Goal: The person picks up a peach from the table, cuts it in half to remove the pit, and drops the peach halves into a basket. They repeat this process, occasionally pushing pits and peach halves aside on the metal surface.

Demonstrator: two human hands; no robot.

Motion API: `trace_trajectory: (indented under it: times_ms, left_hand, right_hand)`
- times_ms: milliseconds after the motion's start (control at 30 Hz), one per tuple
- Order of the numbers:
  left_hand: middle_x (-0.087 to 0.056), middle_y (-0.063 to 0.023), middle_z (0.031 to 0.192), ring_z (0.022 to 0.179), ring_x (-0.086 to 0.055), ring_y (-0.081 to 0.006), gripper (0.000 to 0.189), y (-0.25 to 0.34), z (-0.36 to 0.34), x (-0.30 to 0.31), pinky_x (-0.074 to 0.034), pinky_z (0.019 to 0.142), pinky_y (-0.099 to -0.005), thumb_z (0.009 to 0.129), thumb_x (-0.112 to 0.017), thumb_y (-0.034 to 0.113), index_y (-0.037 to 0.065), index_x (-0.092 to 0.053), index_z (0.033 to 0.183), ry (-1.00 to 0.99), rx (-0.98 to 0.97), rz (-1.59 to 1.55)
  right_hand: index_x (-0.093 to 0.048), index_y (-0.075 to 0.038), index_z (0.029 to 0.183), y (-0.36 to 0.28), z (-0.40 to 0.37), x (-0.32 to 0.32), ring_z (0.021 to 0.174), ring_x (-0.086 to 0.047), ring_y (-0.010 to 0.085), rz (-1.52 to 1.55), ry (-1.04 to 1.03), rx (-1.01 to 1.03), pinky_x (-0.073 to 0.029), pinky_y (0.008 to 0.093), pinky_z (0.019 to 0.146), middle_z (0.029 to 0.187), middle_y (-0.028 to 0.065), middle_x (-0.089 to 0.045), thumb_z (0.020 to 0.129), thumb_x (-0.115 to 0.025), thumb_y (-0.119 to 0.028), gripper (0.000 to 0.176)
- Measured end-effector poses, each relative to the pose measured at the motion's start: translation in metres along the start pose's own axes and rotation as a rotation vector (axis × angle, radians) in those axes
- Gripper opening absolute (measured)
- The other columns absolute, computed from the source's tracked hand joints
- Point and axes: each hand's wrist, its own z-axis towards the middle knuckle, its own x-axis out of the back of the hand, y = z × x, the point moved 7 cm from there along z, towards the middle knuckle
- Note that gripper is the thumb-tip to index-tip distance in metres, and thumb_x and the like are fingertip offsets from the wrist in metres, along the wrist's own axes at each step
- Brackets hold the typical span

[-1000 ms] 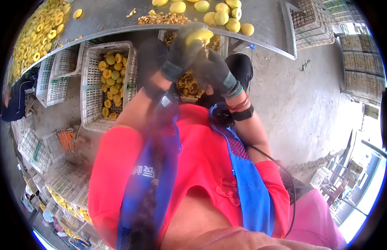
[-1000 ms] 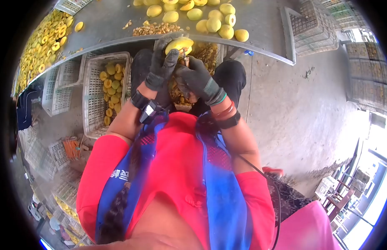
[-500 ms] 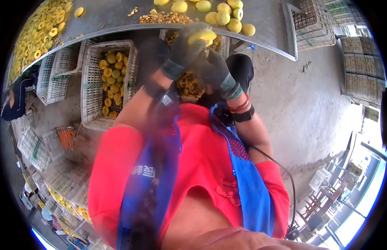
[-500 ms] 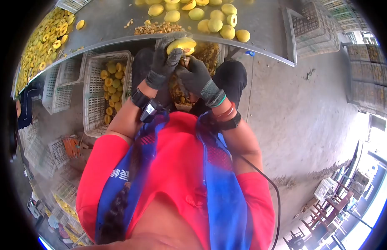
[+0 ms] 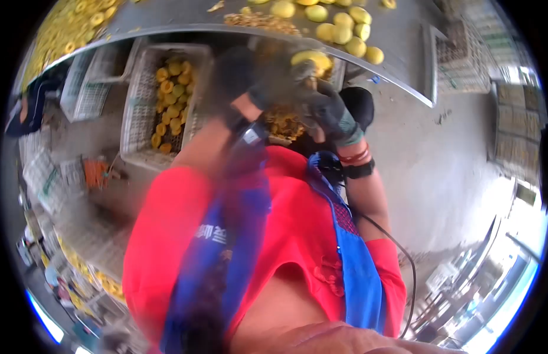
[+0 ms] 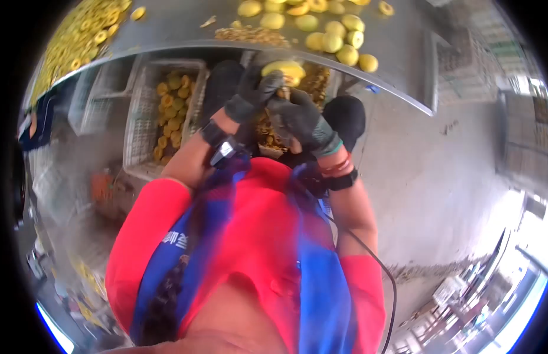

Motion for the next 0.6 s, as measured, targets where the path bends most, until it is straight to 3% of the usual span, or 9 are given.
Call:
trace_trajectory:
  times_ms: [67, 100, 167, 267, 367, 433, 600]
  left_hand:
    - [-0.06, -0.0101, 0.112, 0.105, -0.056, -0.0262, 0.044, 0.013, 0.002, -0.002, -0.041, 0.093, -0.0385, 0.087, -0.056, 0.04, 0.005, -0.059, 0.112, -0.102, -0.047, -0.004]
    - [-0.059, -0.0098, 0.113, 0.105, -0.056, -0.0255, 0.044, 0.013, 0.001, -0.005, -0.042, 0.092, -0.038, 0.087, -0.057, 0.04, 0.005, -0.058, 0.114, -0.162, -0.013, -0.057]
    - [-0.057, -0.009, 0.116, 0.105, -0.056, -0.0237, 0.044, -0.004, -0.004, -0.017, -0.045, 0.089, -0.0369, 0.088, -0.058, 0.038, 0.007, -0.055, 0.119, -0.309, 0.267, -0.399]
    - [-0.057, -0.0088, 0.115, 0.102, -0.058, -0.0218, 0.038, 0.0, -0.003, -0.007, -0.048, 0.084, -0.0361, 0.089, -0.058, 0.035, 0.008, -0.056, 0.116, -0.325, 0.067, -0.281]
    - [-0.061, -0.0123, 0.114, 0.107, -0.057, -0.0204, 0.043, 0.004, -0.007, -0.004, -0.045, 0.092, -0.0328, 0.094, -0.051, 0.032, -0.001, -0.051, 0.121, -0.461, 0.266, -0.424]
    - [-0.061, -0.0131, 0.114, 0.107, -0.057, -0.0208, 0.043, -0.001, -0.01, -0.001, -0.045, 0.093, -0.033, 0.094, -0.05, 0.031, -0.001, -0.05, 0.122, -0.448, 0.205, -0.327]
    - [-0.062, -0.0129, 0.109, 0.1, -0.059, -0.0202, 0.038, -0.02, -0.018, 0.008, -0.047, 0.089, -0.0324, 0.095, -0.048, 0.026, -0.002, -0.051, 0.12, -0.247, 0.267, -0.271]
  right_hand:
    - [-0.053, -0.003, 0.089, 0.008, -0.01, -0.003, 0.042, -0.044, 0.01, 0.328, -0.177, -0.201, -0.033, 0.0239, 0.036, 0.059, 0.0013, -0.047, 0.088, -0.054, -0.012, 0.009]
    - [-0.053, -0.002, 0.089, 0.008, -0.011, -0.002, 0.041, -0.043, 0.0101, 0.301, -0.206, -0.217, -0.033, 0.0238, 0.035, 0.06, 0.0014, -0.048, 0.088, -0.054, -0.012, 0.01]
    - [-0.054, -0.002, 0.09, 0.011, -0.01, 0.0, 0.041, -0.043, 0.0102, 0.247, -0.245, -0.239, -0.032, 0.0236, 0.035, 0.06, 0.0015, -0.048, 0.088, -0.054, -0.012, 0.01]
    - [-0.052, -0.006, 0.092, 0.014, -0.012, -0.005, 0.039, -0.041, 0.0103, 0.299, -0.262, -0.288, -0.033, 0.0223, 0.034, 0.058, -0.0002, -0.044, 0.091, -0.051, -0.013, 0.008]
    - [-0.055, -0.004, 0.086, 0.016, -0.012, -0.012, 0.041, -0.044, 0.009, 0.301, -0.207, -0.304, -0.033, 0.0225, 0.036, 0.059, -0.0002, -0.049, 0.087, -0.057, -0.01, 0.006]
    - [-0.055, -0.006, 0.084, 0.016, -0.01, -0.022, 0.042, -0.045, 0.0083, 0.423, -0.303, -0.287, -0.033, 0.0221, 0.036, 0.058, -0.0011, -0.049, 0.087, -0.056, -0.01, 0.006]
    - [-0.052, -0.007, 0.078, 0.021, 0.0, -0.031, 0.04, -0.043, 0.0087, 0.299, -0.291, -0.275, -0.033, 0.0232, 0.036, 0.056, -0.0011, -0.046, 0.088, -0.056, -0.012, 0.012]
